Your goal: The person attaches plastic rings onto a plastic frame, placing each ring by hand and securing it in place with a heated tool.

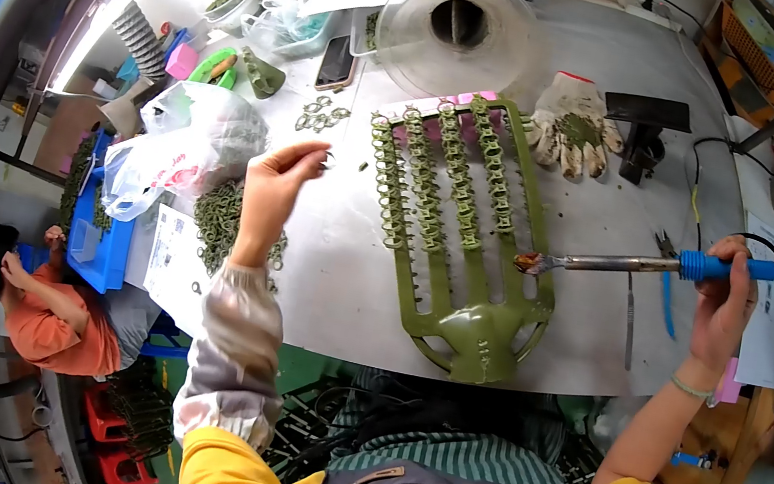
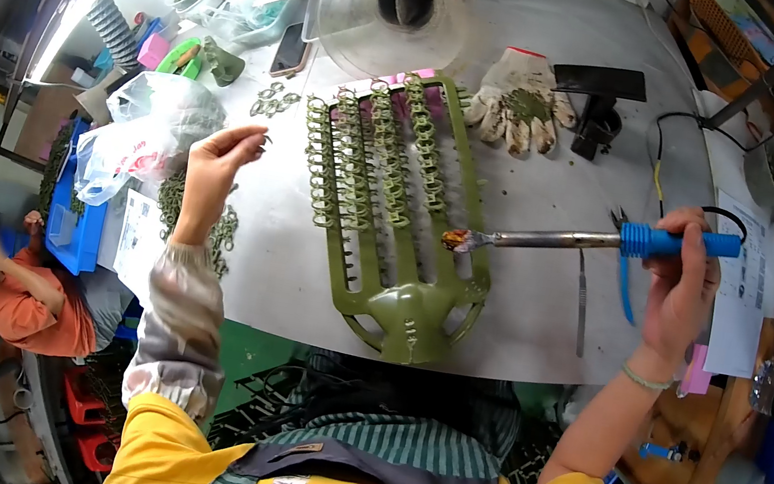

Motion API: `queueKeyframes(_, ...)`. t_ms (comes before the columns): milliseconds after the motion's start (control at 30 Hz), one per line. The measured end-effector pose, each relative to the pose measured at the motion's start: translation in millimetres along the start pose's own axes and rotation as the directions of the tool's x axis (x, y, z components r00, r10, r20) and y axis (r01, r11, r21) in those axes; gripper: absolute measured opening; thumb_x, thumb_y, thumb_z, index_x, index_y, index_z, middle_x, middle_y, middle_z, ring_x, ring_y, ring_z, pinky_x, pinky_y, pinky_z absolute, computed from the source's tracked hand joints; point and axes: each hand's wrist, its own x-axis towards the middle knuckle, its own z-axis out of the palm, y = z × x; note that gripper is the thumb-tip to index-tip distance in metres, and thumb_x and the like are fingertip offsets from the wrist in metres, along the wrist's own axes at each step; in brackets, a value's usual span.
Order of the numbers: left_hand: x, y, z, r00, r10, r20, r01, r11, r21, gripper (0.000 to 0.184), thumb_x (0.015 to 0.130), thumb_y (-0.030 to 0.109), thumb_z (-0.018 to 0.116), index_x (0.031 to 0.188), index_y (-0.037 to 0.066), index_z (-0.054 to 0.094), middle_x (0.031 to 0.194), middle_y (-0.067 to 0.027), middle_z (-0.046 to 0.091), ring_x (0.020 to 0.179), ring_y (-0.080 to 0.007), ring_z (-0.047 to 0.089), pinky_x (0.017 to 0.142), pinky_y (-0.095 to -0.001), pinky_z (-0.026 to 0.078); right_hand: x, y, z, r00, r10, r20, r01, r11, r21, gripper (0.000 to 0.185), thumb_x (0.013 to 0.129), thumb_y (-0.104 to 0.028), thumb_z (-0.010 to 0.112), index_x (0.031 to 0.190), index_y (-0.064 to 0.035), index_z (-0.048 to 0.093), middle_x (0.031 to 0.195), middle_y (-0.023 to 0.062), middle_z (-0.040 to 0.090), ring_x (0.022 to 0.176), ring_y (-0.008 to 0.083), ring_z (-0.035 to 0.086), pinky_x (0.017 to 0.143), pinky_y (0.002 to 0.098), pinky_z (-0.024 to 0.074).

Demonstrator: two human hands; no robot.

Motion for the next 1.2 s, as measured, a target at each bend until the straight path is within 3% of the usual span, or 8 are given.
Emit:
queueKeyframes(100,-47.5,53.8,61.7,0.961,0.202,0.186,-0.205,0.979,-0.004,0.017,0.09,0.005,0.069,0.105,0.0,0.072,0.098,-0.0053,0.072,0.081,-0.0126,0.067,0.076,-0.0262,0.055,-0.6,1.4,5.3,1.0,-0.016,-0.023,0.016,1.0,0.007,0.021,0.097,-0.027,0.061,0.088,-0.0076,0.065,0.092,0.0008,0.062,0.072,0.0066,0.051,0.061,0.0204,0.0394)
queueKeyframes(167,-66.3,79.9,95.2,0.873,0.369,0.318,-0.441,0.876,0.196,0.016,0.087,0.003,0.069,0.103,0.003,0.072,0.093,-0.0078,0.072,0.082,-0.0192,0.069,0.074,-0.0289,0.054,0.9,5.5,1.1,1.0,-0.001,0.004,0.001,0.999,0.052,0.018,0.096,-0.025,0.064,0.092,-0.0071,0.067,0.092,0.0016,0.064,0.073,0.0065,0.055,0.062,0.0211,0.0442)
queueKeyframes(300,-75.7,80.2,132.7,0.764,0.46,0.453,-0.609,0.747,0.268,0.016,0.085,0.003,0.07,0.1,0.004,0.073,0.089,-0.0075,0.07,0.081,-0.0231,0.065,0.072,-0.0311,0.053,1.8,16.7,-3.7,0.999,0.026,0.025,-0.029,0.994,0.107,0.019,0.094,-0.025,0.067,0.098,-0.0064,0.069,0.092,0.0027,0.067,0.074,0.0072,0.059,0.063,0.022,0.0478)
queueKeyframes(433,-69.9,73.6,151.1,0.639,0.57,0.517,-0.768,0.508,0.389,0.012,0.083,0.01,0.072,0.095,0.008,0.073,0.084,-0.0032,0.07,0.079,-0.0221,0.06,0.073,-0.0339,0.051,0.1,22.0,2.3,0.999,0.039,0.033,-0.044,0.987,0.155,0.018,0.095,-0.024,0.066,0.098,-0.0067,0.069,0.092,0.0032,0.067,0.074,0.0073,0.059,0.063,0.0222,0.0474)
queueKeyframes(567,-67.2,70.0,161.9,0.597,0.557,0.577,-0.801,0.375,0.467,0.009,0.081,0.013,0.073,0.089,0.009,0.071,0.08,0.0006,0.07,0.081,-0.0188,0.057,0.075,-0.0329,0.045,1.0,29.0,4.9,0.998,0.059,0.025,-0.063,0.98,0.189,0.018,0.096,-0.024,0.066,0.096,-0.0059,0.069,0.091,0.0034,0.067,0.072,0.0077,0.058,0.063,0.0228,0.047)
queueKeyframes(800,-61.2,71.6,169.5,0.585,0.475,0.657,-0.81,0.308,0.498,0.009,0.08,0.015,0.072,0.087,0.01,0.07,0.077,0.0014,0.068,0.082,-0.0184,0.055,0.076,-0.0327,0.043,1.3,45.1,15.8,0.995,0.069,0.067,-0.084,0.963,0.255,0.017,0.097,-0.02,0.063,0.095,-0.0034,0.067,0.093,0.0049,0.066,0.074,0.0086,0.058,0.063,0.0238,0.0471)
queueKeyframes(1133,-60.9,80.1,165.3,0.572,0.411,0.71,-0.819,0.236,0.523,0.017,0.078,0.014,0.073,0.094,0.009,0.07,0.088,-0.0002,0.068,0.085,-0.02,0.056,0.077,-0.0342,0.043,2.3,20.5,-22.4,1.0,0.024,-0.001,-0.024,0.998,0.057,0.018,0.096,-0.024,0.064,0.095,-0.0066,0.068,0.092,0.0027,0.065,0.07,0.0065,0.055,0.061,0.022,0.0432)
queueKeyframes(1200,-57.8,94.7,152.7,0.625,0.489,0.609,-0.777,0.468,0.422,0.021,0.081,0.012,0.073,0.101,0.006,0.069,0.094,-0.0052,0.067,0.09,-0.0217,0.058,0.083,-0.0362,0.047,4.9,18.4,-35.2,0.999,0.044,0.015,-0.044,0.999,0.029,0.02,0.095,-0.027,0.064,0.095,-0.0078,0.068,0.091,0.0015,0.065,0.07,0.0056,0.053,0.06,0.0206,0.0404)
